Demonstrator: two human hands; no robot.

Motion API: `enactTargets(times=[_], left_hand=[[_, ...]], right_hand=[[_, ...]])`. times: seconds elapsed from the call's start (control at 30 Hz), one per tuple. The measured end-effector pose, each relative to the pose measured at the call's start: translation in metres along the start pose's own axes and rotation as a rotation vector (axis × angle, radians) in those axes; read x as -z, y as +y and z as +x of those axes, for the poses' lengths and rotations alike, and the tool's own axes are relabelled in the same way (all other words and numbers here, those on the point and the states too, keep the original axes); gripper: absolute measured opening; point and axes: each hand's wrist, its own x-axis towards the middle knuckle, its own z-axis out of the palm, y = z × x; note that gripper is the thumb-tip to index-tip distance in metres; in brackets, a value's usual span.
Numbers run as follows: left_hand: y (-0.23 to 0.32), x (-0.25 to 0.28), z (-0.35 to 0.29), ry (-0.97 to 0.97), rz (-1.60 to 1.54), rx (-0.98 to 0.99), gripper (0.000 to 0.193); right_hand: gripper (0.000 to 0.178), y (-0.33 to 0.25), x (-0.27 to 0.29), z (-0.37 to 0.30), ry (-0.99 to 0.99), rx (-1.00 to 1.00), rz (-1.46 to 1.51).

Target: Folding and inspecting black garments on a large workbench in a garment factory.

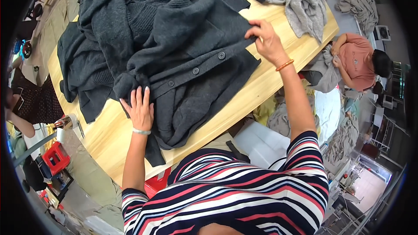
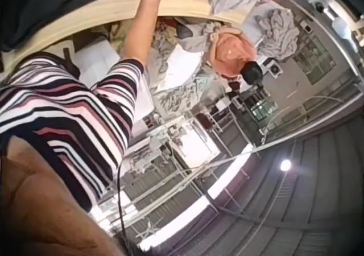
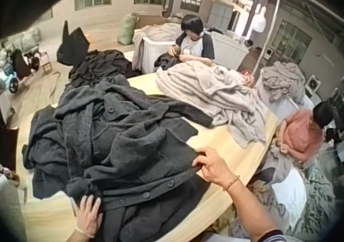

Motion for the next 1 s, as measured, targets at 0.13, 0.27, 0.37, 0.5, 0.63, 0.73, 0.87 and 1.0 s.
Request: enactTargets(times=[0.13, 0.27, 0.37, 0.5, 0.63, 0.73, 0.87, 1.0], left_hand=[[-0.033, -0.023, 0.006, 0.001, 0.211, -0.018, 0.044], [-0.103, -0.009, -0.006, 0.073, 0.455, 0.097, 0.035], [-0.145, 0.002, -0.021, -0.133, 0.61, 0.324, 0.025], [-0.058, 0.03, -0.008, 0.018, -0.02, -0.024, 0.015], [0.035, 0.015, -0.07, -0.224, -0.504, -0.32, 0.043], [0.042, 0.0, -0.098, -0.331, -0.482, -0.323, 0.048], [0.038, -0.006, -0.109, -0.248, -0.653, -0.26, 0.051], [0.032, 0.017, -0.089, -0.334, -0.652, -0.44, 0.046]], right_hand=[[0.025, 0.045, -0.062, -0.076, -0.06, -0.184, -0.105], [0.022, 0.052, -0.092, -0.111, -0.069, -0.349, -0.086], [0.022, 0.034, -0.104, -0.109, -0.003, -0.297, -0.093], [0.024, 0.036, -0.113, -0.122, -0.005, -0.394, -0.103], [0.024, 0.035, -0.098, -0.116, 0.063, -0.328, 0.029], [0.024, 0.021, -0.06, -0.095, 0.034, -0.238, 0.038], [0.03, 0.027, -0.048, -0.088, -0.087, -0.355, -0.28], [0.035, 0.016, -0.065, -0.106, 0.087, -0.114, -0.458]])
